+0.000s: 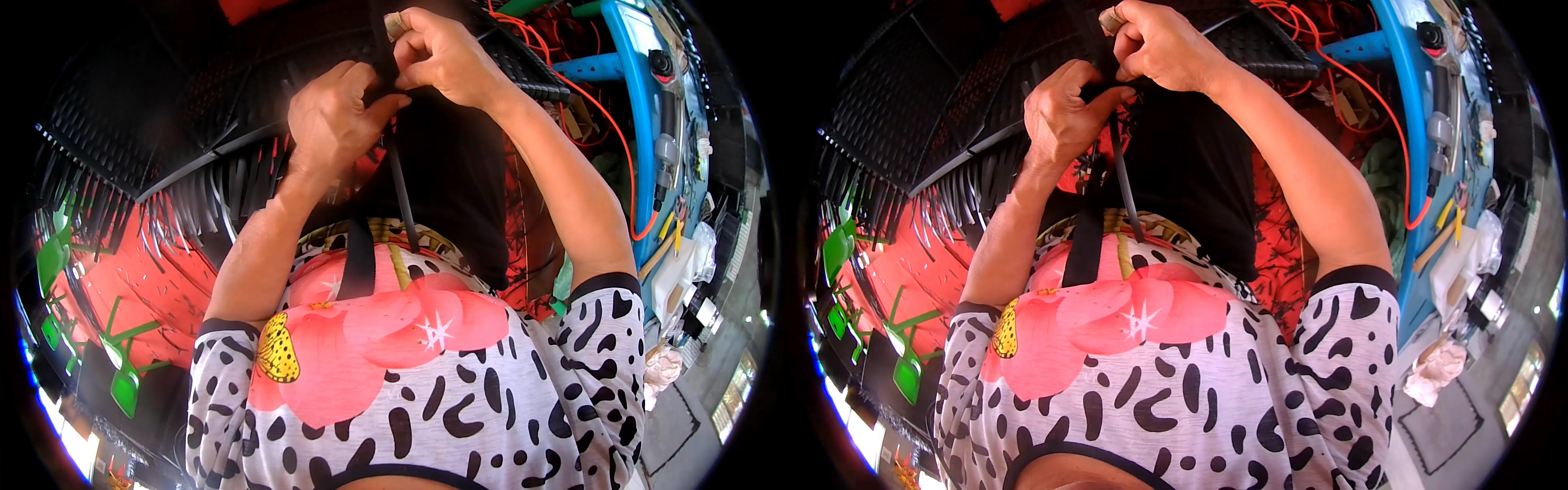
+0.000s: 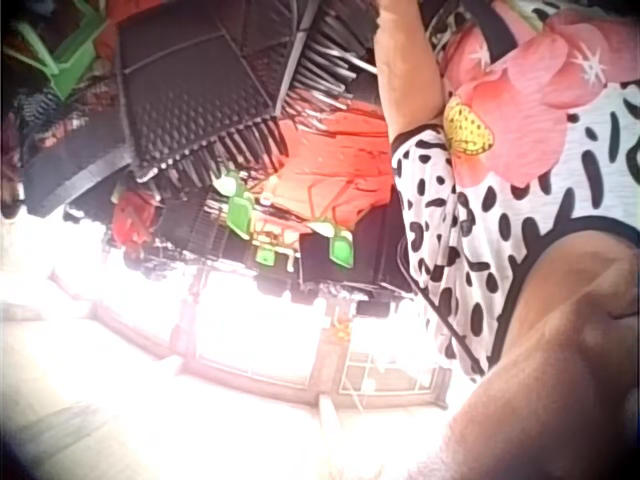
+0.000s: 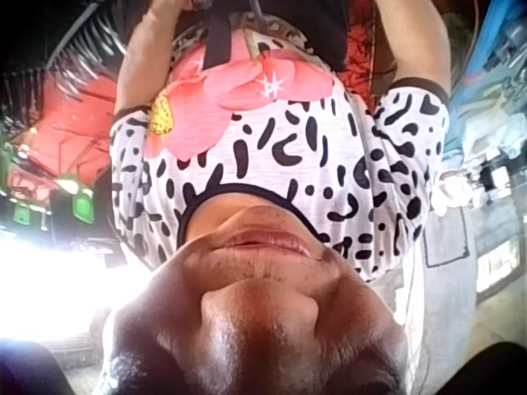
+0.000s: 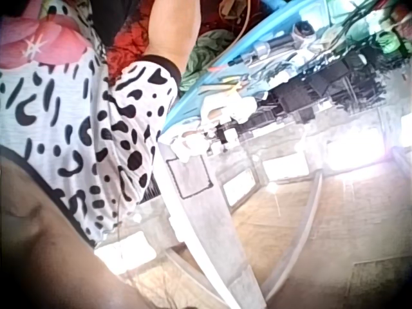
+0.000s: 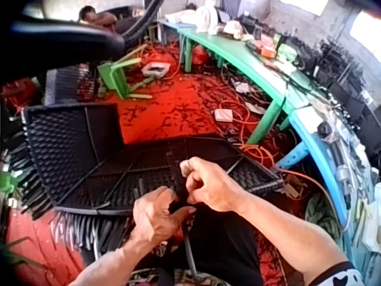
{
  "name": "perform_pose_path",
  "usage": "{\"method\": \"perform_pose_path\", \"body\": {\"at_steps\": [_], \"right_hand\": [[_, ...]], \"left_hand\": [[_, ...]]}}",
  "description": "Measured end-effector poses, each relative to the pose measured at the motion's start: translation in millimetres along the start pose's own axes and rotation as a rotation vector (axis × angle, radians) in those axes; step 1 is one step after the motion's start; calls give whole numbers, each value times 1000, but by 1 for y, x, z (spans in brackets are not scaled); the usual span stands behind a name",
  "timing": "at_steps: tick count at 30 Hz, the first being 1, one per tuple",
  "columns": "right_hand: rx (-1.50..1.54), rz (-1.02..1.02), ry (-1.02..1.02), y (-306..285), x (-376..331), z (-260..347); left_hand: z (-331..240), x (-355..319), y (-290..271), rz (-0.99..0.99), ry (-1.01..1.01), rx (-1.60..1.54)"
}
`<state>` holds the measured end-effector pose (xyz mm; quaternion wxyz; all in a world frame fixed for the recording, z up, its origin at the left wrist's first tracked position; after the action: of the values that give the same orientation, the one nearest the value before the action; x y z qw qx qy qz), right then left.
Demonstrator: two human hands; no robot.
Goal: The person weaves black synthetic strips into a furniture frame, trimming the excess with pliers and securing the pieces with a pneumatic nail gun.
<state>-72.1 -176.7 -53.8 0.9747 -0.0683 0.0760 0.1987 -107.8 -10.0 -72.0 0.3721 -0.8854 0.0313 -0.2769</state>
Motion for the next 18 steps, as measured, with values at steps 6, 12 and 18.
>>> {"method": "perform_pose_path", "body": {"at_steps": [6,12,18], "right_hand": [[-67,-6,-147,-4,0,-3],[-98,-28,11,-4,5,-6],[-191,-12,106,-2,12,-12]], "left_hand": [[-6,3,-2,-37,4,-45],[-7,4,-3,-32,-4,-39],[-7,1,-2,-41,-29,-32]]}}
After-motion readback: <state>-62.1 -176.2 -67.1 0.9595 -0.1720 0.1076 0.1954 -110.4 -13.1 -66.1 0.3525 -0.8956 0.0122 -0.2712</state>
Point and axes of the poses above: each hand's wrist, its own x-axis towards the middle knuckle, its own y-axis out of the palm, z = x × y, the point moved 2 cm from there along x, towards the middle knuckle, and after that the axes turned 5 degrees about -z, right-handed, at the moved point
